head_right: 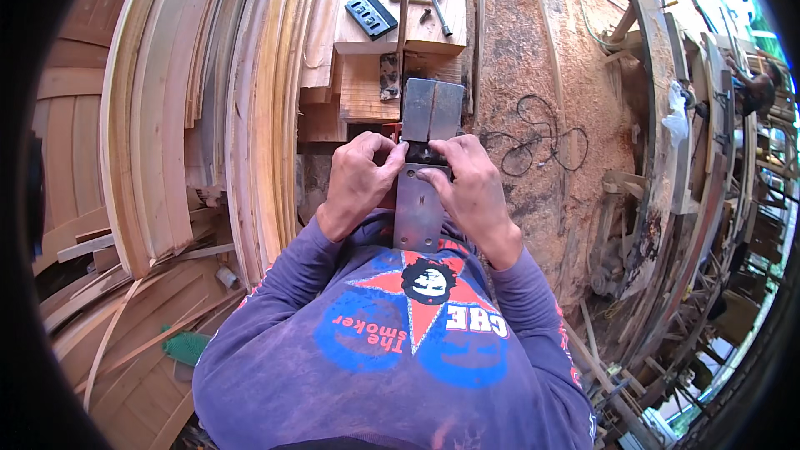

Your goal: The person disassembles a blade clamp using a screwdriver, fetches an electric hand planer, and mounts the blade clamp onto the planer drum by hand.

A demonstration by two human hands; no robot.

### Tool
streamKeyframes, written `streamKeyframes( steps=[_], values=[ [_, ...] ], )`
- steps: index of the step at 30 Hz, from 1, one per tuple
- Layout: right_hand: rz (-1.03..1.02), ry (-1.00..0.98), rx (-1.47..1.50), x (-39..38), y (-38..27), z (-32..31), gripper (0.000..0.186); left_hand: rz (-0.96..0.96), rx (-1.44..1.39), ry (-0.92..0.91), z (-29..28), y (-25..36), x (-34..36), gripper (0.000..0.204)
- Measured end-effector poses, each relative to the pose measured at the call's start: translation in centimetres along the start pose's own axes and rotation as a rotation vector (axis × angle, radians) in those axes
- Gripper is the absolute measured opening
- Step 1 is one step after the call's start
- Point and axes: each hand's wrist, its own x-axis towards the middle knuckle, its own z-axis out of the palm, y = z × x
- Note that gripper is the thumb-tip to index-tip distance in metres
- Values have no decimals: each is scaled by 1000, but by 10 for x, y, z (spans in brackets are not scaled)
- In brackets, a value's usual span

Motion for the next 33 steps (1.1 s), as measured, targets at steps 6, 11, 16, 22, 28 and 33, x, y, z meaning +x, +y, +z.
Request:
streamKeyframes(
  steps=[6, 11, 16, 22, 28, 33],
  values=[
    [-160, 68, 6, -4, 8, 8, 24, -16, 31, -9, 0, 2, 0, 20],
    [-183, 107, -15, 0, 9, 11, 16, 14, 29, -27, -1, 0, 1, 20],
    [-168, 120, -119, 5, 14, 18, 15, 3, 33, -34, -1, 0, 2, 20],
    [-120, 61, -206, -1, 16, 5, 22, -26, 22, -24, 0, 0, 1, 20],
    [-338, 113, -59, 0, 27, 13, 23, -11, 26, -21, 0, 1, 3, 21],
    [-267, 124, -83, 1, 26, 15, 23, -16, 41, -30, 0, 1, 5, 21]
  ],
)
